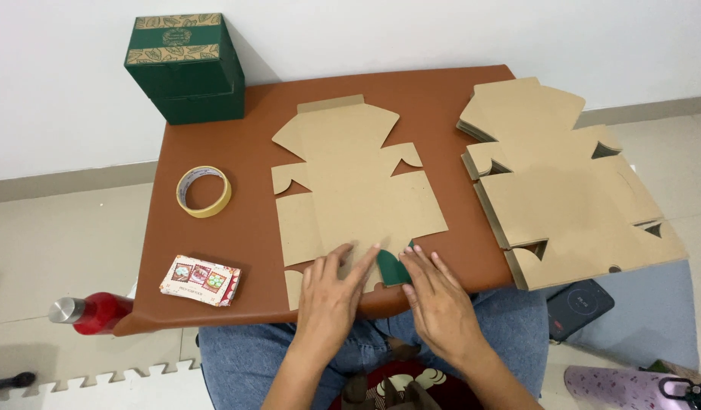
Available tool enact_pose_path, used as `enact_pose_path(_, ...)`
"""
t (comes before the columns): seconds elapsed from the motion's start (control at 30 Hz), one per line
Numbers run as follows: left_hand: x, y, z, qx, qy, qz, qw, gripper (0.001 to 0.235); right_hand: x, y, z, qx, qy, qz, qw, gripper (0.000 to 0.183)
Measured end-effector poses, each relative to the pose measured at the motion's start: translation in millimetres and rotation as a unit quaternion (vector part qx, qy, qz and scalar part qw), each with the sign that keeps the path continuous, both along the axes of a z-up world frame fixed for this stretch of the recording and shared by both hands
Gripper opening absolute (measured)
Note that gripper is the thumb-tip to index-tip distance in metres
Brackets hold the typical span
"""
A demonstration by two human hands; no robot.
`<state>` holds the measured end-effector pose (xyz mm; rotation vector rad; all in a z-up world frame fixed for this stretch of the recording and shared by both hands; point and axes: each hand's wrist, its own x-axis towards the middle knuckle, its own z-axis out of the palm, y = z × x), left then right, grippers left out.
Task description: The person assembles a flat cardboard box by folding its sides and tucking the flaps into place. They then place a small packet inside the box and close the lid. The person repeats this process with a second box.
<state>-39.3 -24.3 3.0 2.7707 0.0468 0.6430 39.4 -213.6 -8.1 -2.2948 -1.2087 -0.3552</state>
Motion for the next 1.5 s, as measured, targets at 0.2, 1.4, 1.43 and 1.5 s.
enact_pose_path(0.2,6,-4,-2,0.028,-0.020,-0.074,0.997,0.036,13,-5,-6,-0.030,-0.023,0.008,0.999,0.045)
enact_pose_path(1.4,37,-9,9,-0.103,0.098,-0.047,0.989,0.064,60,27,9,-0.051,0.034,-0.009,0.998,0.053)
enact_pose_path(1.43,38,-8,8,-0.101,0.097,-0.048,0.989,0.064,70,31,3,-0.050,0.033,-0.010,0.998,0.053)
enact_pose_path(1.5,39,-7,6,-0.104,0.100,-0.053,0.988,0.065,90,41,-8,-0.096,0.003,-0.011,0.995,0.049)
